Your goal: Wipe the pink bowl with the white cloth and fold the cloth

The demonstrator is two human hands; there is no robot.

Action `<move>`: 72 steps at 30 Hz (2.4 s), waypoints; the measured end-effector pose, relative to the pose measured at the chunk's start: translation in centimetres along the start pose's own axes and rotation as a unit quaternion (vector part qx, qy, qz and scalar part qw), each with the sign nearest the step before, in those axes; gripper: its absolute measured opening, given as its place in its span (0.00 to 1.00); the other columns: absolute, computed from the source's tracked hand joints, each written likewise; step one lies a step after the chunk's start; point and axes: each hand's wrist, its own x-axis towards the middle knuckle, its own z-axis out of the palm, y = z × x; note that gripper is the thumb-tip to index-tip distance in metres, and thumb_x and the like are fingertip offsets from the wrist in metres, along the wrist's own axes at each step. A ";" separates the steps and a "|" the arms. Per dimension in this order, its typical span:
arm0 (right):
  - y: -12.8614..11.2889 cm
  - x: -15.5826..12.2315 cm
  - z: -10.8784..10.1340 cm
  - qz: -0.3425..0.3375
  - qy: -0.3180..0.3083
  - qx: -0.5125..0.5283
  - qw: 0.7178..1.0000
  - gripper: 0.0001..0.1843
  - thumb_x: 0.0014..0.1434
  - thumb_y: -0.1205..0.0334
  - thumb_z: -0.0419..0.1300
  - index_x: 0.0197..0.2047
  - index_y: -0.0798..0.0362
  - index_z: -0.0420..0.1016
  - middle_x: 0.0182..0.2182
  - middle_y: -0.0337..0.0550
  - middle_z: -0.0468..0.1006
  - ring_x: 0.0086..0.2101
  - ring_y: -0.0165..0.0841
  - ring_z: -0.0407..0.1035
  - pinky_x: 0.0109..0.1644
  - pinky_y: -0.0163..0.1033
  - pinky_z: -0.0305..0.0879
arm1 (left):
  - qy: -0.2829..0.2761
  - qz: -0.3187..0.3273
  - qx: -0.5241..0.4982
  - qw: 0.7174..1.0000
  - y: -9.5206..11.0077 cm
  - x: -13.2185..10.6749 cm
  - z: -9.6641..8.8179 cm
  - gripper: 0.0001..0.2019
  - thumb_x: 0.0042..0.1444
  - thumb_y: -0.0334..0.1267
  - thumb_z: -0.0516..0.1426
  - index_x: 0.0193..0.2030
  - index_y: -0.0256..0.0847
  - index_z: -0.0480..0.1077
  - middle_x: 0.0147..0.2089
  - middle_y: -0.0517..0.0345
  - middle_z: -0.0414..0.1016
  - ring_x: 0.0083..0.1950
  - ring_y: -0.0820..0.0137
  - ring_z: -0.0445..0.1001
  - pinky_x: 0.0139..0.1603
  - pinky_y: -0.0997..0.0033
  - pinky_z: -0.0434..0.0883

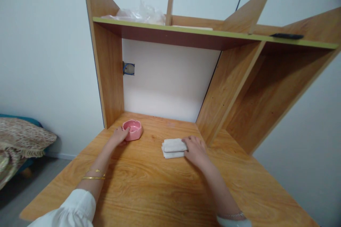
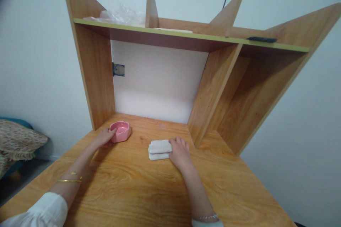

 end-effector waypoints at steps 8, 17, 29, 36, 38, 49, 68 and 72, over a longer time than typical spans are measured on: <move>-1.6 0.7 1.3 -0.011 0.005 0.107 0.994 0.06 0.52 0.62 0.55 0.32 0.52 0.72 0.33 0.45 0.73 0.38 0.37 0.64 0.41 0.39 0.55 | -0.037 -0.148 -0.116 0.981 1.8 -1.3 0.5 0.19 0.52 0.41 0.52 0.48 0.32 0.58 0.34 0.48 0.69 0.20 0.69 0.71 0.19 0.69 0.70; -2.3 2.5 0.7 0.070 0.253 0.358 0.896 0.12 0.56 0.56 0.47 0.38 0.53 0.65 0.32 0.42 0.70 0.29 0.32 0.63 0.34 0.36 0.59 | -0.178 -0.068 -0.299 0.935 5.5 -5.2 4.9 0.19 0.56 0.39 0.48 0.53 0.34 0.57 0.17 0.65 0.64 0.14 0.76 0.65 0.14 0.81 0.63; -4.6 1.0 2.2 -0.038 0.208 0.344 0.915 0.09 0.55 0.56 0.51 0.35 0.51 0.68 0.34 0.42 0.66 0.36 0.33 0.63 0.41 0.38 0.61 | -0.122 0.090 -0.149 0.977 5.3 -7.5 6.1 0.19 0.49 0.36 0.50 0.49 0.36 0.67 0.29 0.56 0.75 0.27 0.70 0.72 0.28 0.74 0.68; -4.8 1.1 3.2 -0.012 0.179 0.316 0.932 0.16 0.50 0.57 0.56 0.42 0.53 0.65 0.39 0.46 0.67 0.41 0.36 0.63 0.46 0.42 0.61 | -0.107 0.164 -0.115 0.974 6.0 -8.3 5.8 0.21 0.49 0.35 0.50 0.52 0.41 0.66 0.46 0.55 0.74 0.43 0.67 0.72 0.44 0.69 0.68; -4.6 1.2 3.6 0.022 0.166 0.307 0.937 0.31 0.45 0.58 0.60 0.52 0.54 0.58 0.46 0.50 0.65 0.46 0.39 0.62 0.49 0.43 0.60 | -0.106 0.214 -0.104 0.965 6.2 -8.6 5.8 0.23 0.48 0.33 0.51 0.53 0.42 0.65 0.49 0.56 0.71 0.47 0.67 0.70 0.49 0.68 0.66; -4.0 0.8 3.7 0.121 0.069 0.284 0.949 0.31 0.53 0.61 0.49 0.59 0.62 0.53 0.44 0.55 0.73 0.47 0.41 0.66 0.47 0.40 0.61 | -0.106 0.279 -0.075 0.951 6.4 -9.5 6.1 0.30 0.53 0.44 0.52 0.62 0.38 0.51 0.59 0.48 0.60 0.58 0.62 0.61 0.58 0.61 0.58; -5.2 0.0 0.8 0.118 0.091 0.108 0.983 0.42 0.52 0.54 0.56 0.64 0.53 0.40 0.37 0.47 0.76 0.38 0.40 0.71 0.37 0.38 0.61 | -0.133 0.273 -0.002 0.953 7.0 -10.1 5.2 0.34 0.45 0.38 0.55 0.62 0.42 0.52 0.57 0.52 0.64 0.55 0.61 0.65 0.55 0.63 0.62; -4.7 0.4 1.7 0.152 0.049 0.159 0.974 0.38 0.53 0.53 0.54 0.64 0.56 0.45 0.37 0.51 0.77 0.38 0.41 0.71 0.37 0.38 0.62 | -0.131 0.272 -0.001 0.953 7.1 -10.2 5.2 0.34 0.49 0.43 0.55 0.63 0.43 0.49 0.58 0.51 0.63 0.56 0.60 0.65 0.55 0.62 0.62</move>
